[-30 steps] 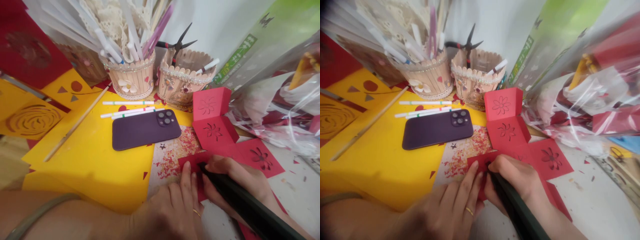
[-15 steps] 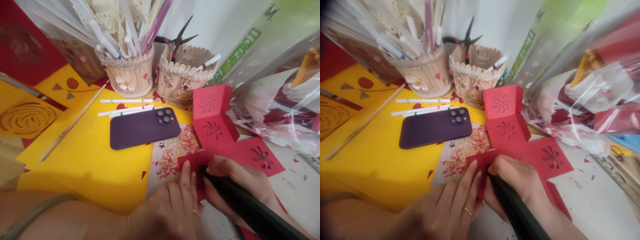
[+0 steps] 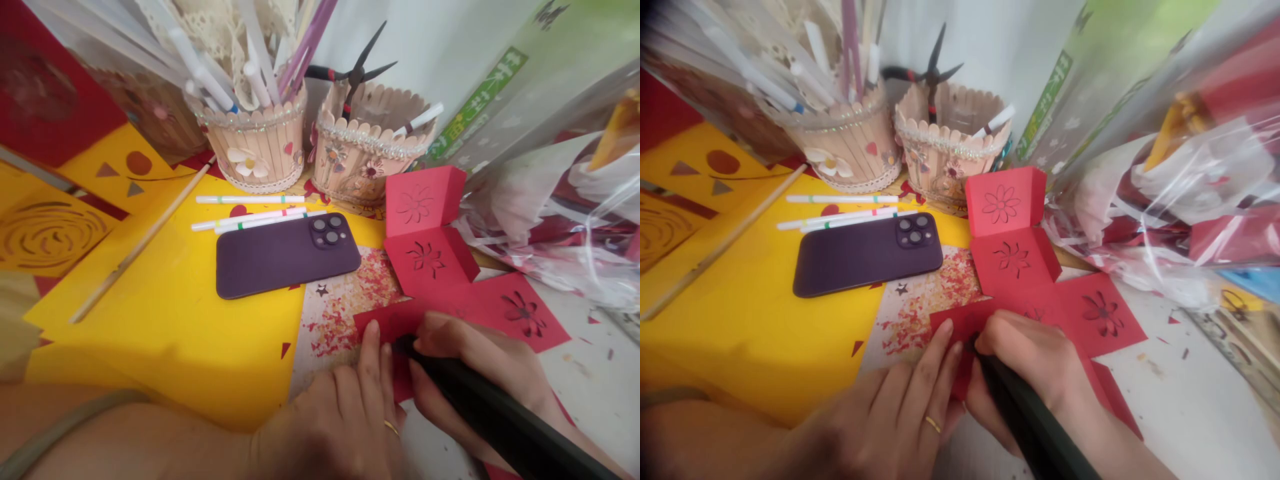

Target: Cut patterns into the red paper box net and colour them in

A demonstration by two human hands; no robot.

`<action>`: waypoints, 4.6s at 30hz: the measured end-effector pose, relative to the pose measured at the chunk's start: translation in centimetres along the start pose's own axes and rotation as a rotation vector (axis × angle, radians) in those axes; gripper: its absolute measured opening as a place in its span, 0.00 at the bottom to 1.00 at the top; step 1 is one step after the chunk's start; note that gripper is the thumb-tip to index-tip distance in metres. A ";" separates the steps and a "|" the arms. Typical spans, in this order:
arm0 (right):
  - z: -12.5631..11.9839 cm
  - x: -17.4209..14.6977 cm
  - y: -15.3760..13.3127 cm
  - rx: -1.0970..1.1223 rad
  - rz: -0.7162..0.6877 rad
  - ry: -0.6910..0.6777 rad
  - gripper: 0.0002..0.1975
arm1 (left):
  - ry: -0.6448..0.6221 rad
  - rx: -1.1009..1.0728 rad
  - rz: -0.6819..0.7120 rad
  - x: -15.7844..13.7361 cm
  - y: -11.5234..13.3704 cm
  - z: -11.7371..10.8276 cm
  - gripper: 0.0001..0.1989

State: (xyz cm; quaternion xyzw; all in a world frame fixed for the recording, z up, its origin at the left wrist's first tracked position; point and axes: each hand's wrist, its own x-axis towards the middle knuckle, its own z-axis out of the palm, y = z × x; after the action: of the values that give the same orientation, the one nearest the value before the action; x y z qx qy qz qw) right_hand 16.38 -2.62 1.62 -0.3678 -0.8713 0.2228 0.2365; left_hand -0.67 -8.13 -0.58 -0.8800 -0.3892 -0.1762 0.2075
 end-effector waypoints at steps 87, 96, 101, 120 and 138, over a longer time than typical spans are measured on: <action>-1.5 1.2 3.4 0.328 -0.061 -0.170 0.11 | -0.226 0.034 0.314 1.2 -3.6 -1.1 0.20; -1.6 1.3 3.2 0.345 -0.037 -0.185 0.12 | -0.201 0.024 0.309 1.4 -3.7 -1.2 0.20; -1.6 1.3 3.2 0.332 -0.036 -0.200 0.12 | -0.197 0.022 0.311 1.4 -3.7 -1.2 0.19; -1.7 0.8 3.5 0.414 0.018 -0.183 0.12 | -0.191 0.019 0.281 1.2 -3.5 -1.2 0.18; -4.3 0.7 0.8 0.647 0.327 0.314 0.03 | -0.639 -0.624 0.180 6.8 -8.5 -1.1 0.23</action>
State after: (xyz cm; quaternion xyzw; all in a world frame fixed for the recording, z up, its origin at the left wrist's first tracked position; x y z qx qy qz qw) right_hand 18.85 -0.63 4.72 -0.4379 -0.6390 0.4617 0.4322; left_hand -2.98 0.67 5.48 -0.9411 -0.2837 0.0140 -0.1835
